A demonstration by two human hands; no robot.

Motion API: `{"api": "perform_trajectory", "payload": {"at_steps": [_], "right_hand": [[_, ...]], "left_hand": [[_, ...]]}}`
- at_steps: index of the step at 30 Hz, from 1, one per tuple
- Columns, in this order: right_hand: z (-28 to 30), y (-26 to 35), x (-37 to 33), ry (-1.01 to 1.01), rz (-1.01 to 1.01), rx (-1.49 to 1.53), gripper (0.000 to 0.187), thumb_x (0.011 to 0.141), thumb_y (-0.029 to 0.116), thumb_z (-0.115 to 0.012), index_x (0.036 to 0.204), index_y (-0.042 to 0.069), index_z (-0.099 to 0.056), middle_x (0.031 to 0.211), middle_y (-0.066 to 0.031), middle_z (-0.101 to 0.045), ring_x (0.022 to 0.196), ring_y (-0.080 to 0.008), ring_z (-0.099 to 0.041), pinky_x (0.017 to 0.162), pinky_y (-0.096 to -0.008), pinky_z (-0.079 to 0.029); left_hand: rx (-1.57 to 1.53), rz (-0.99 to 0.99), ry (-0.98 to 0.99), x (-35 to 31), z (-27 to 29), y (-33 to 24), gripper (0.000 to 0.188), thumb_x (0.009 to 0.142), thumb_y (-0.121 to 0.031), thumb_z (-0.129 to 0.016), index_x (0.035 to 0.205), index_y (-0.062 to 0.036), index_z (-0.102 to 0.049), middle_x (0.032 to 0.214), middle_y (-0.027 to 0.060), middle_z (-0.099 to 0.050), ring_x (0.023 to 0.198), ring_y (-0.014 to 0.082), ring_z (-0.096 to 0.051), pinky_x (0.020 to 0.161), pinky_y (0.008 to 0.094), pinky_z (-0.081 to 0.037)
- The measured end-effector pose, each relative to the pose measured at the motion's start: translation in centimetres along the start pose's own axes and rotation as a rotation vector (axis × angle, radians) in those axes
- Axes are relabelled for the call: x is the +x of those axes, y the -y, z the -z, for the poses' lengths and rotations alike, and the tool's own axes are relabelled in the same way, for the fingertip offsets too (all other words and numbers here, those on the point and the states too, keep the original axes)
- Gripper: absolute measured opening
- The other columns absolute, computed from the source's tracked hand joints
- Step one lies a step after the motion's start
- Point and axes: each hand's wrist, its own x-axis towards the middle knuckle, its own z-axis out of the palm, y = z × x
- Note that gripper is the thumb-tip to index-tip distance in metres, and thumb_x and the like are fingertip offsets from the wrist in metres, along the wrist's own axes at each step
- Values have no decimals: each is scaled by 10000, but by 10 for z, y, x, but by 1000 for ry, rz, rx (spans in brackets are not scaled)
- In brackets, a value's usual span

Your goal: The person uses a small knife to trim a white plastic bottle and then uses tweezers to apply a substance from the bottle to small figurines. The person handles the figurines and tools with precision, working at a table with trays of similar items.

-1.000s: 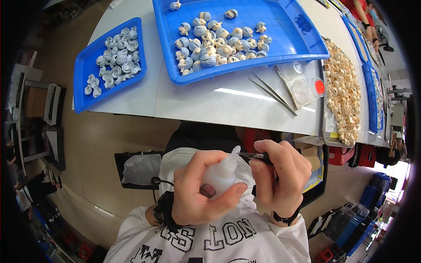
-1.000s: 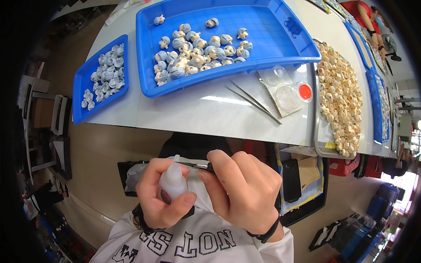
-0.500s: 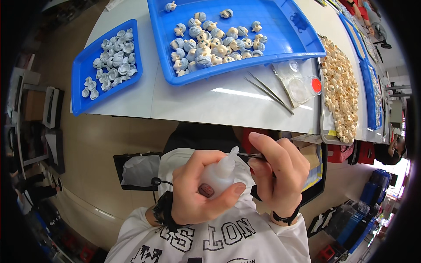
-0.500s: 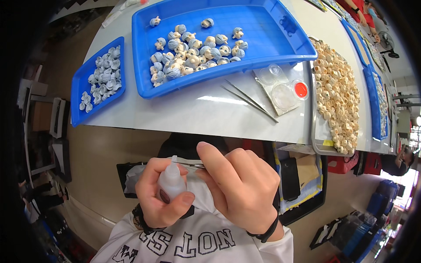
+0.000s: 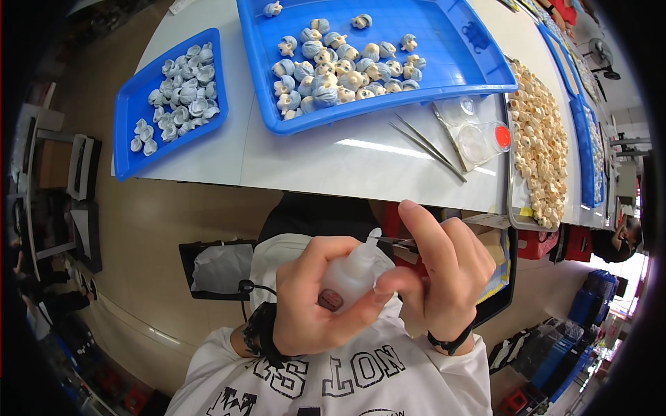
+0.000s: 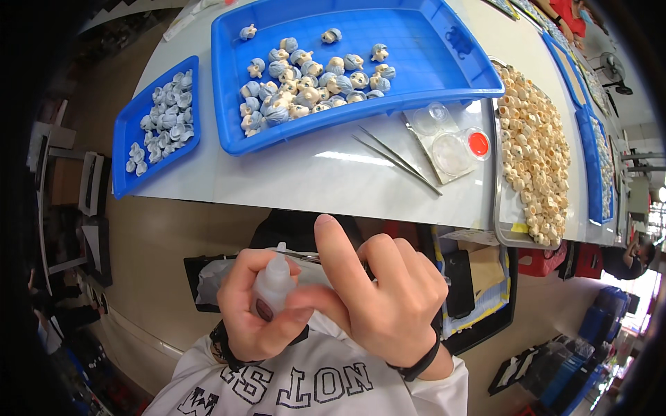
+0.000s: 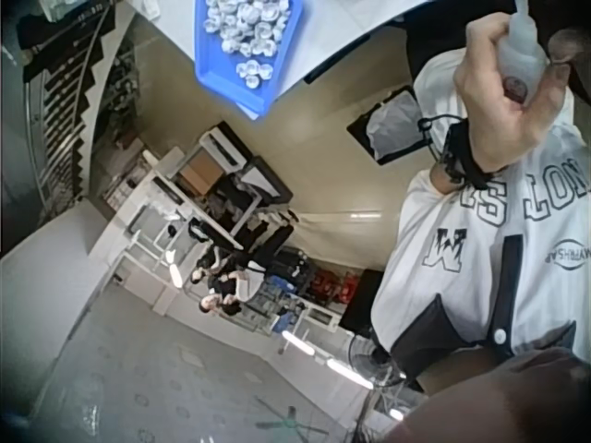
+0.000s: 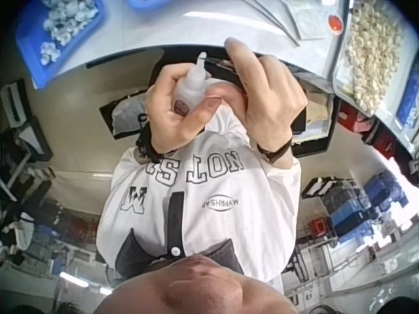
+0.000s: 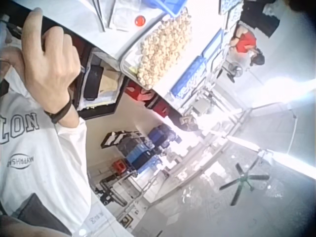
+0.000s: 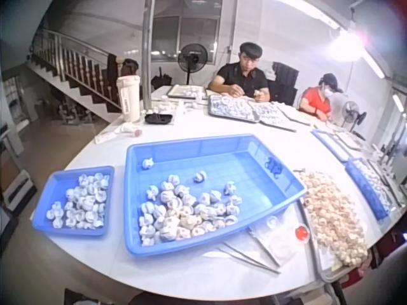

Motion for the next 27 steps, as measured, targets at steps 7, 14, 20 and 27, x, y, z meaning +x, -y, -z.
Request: {"api": "perform_trajectory", "payload": {"at_steps": [7,14,20,27], "right_hand": [[-16,-5,1,-69,-1,-18,362,731,449,-671,832,106,-617,546,6,-307,426,-126,-365,367,-258,-275],[-24,-2,-6,-84,-6,65,371,723,431,-690,863,94,-624,532,4,-318,415,-130,-361,363,-259,-278],[-21,-3,-5,-144,-5,99,516,717,449,-690,1016,33,-635,536,1,-357,418,-135,-374,368,-253,-298],[-18,-6,-3,-107,6,54,542,715,471,-682,1034,36,-640,536,5,-360,415,-129,-370,371,-249,-304]], "left_hand": [[105,-120,-22,2,0,11,377,725,-148,-740,988,0,-513,696,55,-601,544,75,-542,489,213,-430],[93,-114,-37,2,0,13,381,727,-144,-736,996,2,-508,718,63,-614,569,76,-563,498,212,-442],[66,-155,-18,3,0,8,374,734,-133,-727,1000,3,-503,740,64,-625,592,74,-578,509,209,-449],[37,-123,-17,1,-1,11,375,735,-138,-727,1001,0,-502,733,56,-618,575,64,-561,502,201,-436]]}}
